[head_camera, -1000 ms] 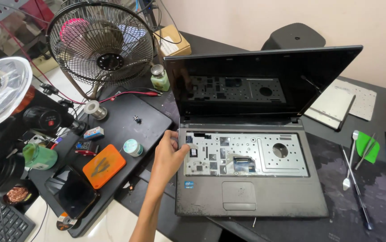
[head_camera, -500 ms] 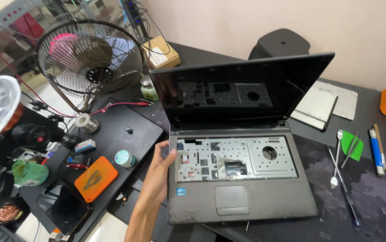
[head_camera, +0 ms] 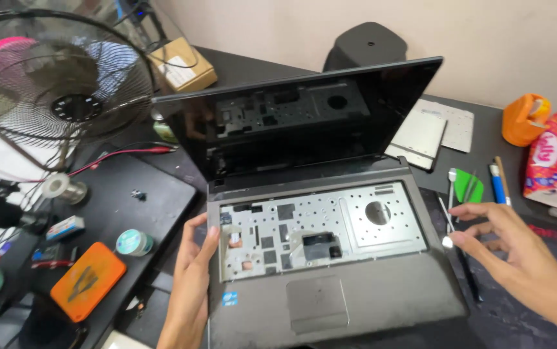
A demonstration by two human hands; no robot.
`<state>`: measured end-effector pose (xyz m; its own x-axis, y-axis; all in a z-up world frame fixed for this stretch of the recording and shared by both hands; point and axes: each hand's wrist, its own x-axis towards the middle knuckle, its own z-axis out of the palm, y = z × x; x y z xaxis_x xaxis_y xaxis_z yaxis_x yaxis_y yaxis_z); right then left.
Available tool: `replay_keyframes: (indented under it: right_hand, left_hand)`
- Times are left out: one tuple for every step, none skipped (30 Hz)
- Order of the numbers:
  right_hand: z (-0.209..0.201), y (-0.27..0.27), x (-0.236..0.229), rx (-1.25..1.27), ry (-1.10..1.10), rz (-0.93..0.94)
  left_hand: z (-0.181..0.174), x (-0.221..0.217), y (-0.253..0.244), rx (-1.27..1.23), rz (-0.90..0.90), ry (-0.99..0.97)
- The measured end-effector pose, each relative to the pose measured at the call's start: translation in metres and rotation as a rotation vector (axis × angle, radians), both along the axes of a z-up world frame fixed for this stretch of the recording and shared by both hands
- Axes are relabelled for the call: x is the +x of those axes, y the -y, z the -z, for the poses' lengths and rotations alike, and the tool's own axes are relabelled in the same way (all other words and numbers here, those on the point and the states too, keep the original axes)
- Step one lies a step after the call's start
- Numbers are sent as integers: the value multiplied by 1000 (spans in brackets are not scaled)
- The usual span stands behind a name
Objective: The person disassembles a laptop by removing the bottom cover and unscrewing internal components. They use a screwdriver to detach the motherboard and other parts, placing them on the workbench.
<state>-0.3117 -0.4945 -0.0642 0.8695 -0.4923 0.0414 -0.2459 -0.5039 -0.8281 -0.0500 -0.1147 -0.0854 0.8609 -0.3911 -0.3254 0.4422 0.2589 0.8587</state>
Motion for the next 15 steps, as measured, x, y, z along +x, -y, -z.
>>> replay_keyframes:
  right_hand:
    - [-1,-1,0,-23,-75,54]
    - [-12,-8,1,-21,-80,67]
    - [-22,-15,2,-84,-102,109]
    - [-32,-22,4,-144,-124,146]
    - [-39,-24,4,-140,-129,154]
    - [-45,-26,8,-369,-70,130]
    - [-53,-29,11,-597,-9,104]
    - [-56,-27,14,-595,-4,98]
    - [-59,-27,17,-688,50,76]
    - [-62,-28,23,-779,111,48]
    - [-57,-20,22,-776,122,38]
    - [-53,-12,22,-787,86,88]
    - [-47,-4,22,-798,49,138]
    - [-1,46,14,-799,60,125]
    - [47,91,-9,-630,56,231]
  left_hand:
    - [-6,-4,1,35,-2,-10]
    - [-13,-8,6,36,11,-15]
    - [-19,-12,10,71,25,-25]
    - [-26,-17,13,107,34,-33]
    - [-21,-22,19,111,43,-37]
    - [-17,-26,23,102,86,6]
    - [-12,-29,26,94,128,48]
    - [-8,-40,33,95,121,51]
    - [-5,-49,39,114,154,49]
    - [-1,-57,43,135,180,49]
    - [1,-66,44,138,166,54]
    - [3,-75,46,42,198,49]
    - [5,-82,48,-54,232,44]
    - [7,-86,47,-55,216,49]
    - [9,-88,47,-127,223,11]
